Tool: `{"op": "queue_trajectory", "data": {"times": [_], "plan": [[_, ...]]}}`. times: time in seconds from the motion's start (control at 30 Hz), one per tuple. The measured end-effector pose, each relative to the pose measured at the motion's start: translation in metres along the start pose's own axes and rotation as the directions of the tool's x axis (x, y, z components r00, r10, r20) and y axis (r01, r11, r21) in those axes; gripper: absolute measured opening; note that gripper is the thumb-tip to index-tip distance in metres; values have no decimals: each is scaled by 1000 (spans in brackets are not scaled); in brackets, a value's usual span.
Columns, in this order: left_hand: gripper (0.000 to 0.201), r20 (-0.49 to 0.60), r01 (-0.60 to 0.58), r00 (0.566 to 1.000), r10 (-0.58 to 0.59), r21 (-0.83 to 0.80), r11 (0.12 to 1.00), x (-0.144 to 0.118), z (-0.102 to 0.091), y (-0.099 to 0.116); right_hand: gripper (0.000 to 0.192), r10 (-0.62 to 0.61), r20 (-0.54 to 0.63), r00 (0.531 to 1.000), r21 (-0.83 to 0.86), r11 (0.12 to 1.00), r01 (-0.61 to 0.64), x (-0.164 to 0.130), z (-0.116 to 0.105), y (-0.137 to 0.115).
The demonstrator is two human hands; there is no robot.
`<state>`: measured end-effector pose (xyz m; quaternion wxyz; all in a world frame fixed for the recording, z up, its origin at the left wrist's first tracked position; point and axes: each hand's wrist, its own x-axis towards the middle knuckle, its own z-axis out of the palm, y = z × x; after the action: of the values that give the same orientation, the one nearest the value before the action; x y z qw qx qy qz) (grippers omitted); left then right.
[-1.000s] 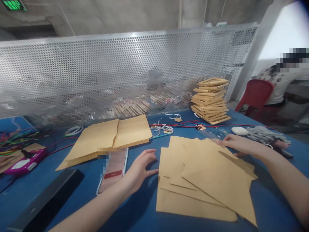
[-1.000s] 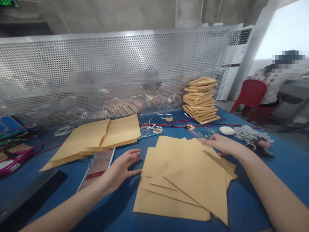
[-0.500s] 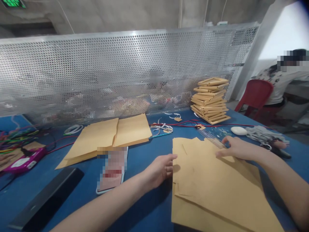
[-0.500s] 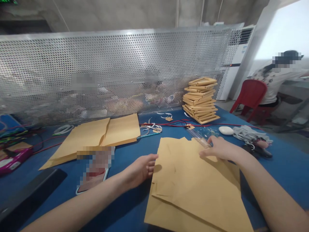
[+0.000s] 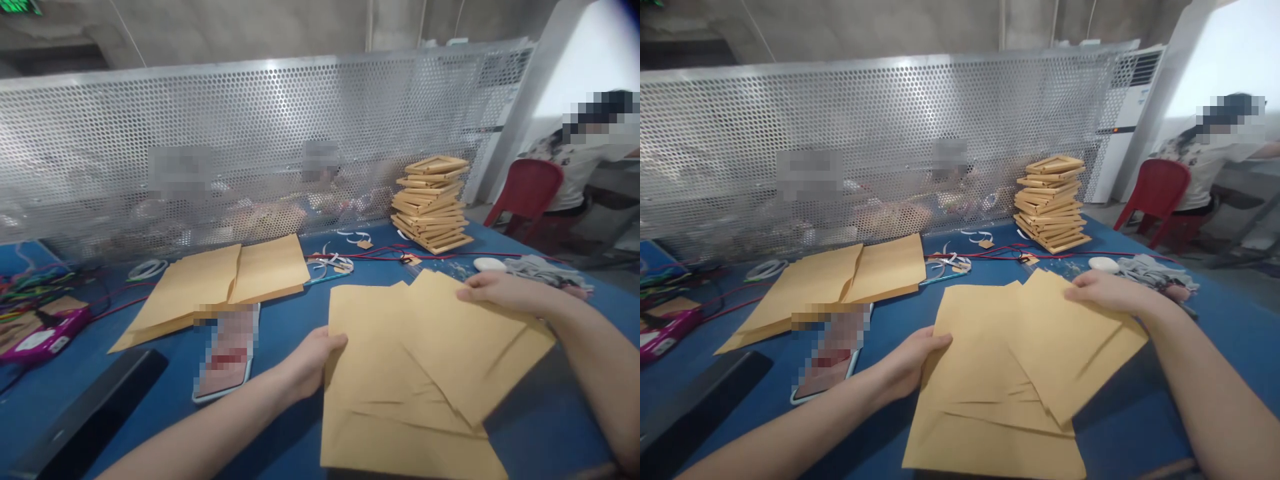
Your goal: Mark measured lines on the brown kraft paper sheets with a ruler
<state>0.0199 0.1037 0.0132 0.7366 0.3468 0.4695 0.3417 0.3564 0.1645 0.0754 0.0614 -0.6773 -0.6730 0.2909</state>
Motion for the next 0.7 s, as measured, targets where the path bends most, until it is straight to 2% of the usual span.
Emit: {"op": "queue_trajectory", "data": {"times": [0.07,0.13,0.27,0.4,0.57,0.7], "plan": [[29,-4,4,1000,-4,-12,1000,-4,-1,1,34,56,-90,994,-20,998,-58,6,-3,7],[29,5,9,1000,-9,-25,1000,-5,1,2,34,90,-130,987,-33,995,-95,10,-1,9],[26,45,6,999,-4,-53,999,0,14,0,26,86,-112,990,-45,995,-91,14,12,1],[30,111,-34,993,44,-90,995,10,35,-5,23,82,-96,992,-48,995,-87,19,23,-2],[37,174,-111,976,130,-117,987,22,66,-15,30,67,-75,995,-41,997,-70,20,27,-5],[43,156,-176,970,187,-83,981,30,79,-19,40,43,-107,993,-32,998,-46,16,30,-11]]}}
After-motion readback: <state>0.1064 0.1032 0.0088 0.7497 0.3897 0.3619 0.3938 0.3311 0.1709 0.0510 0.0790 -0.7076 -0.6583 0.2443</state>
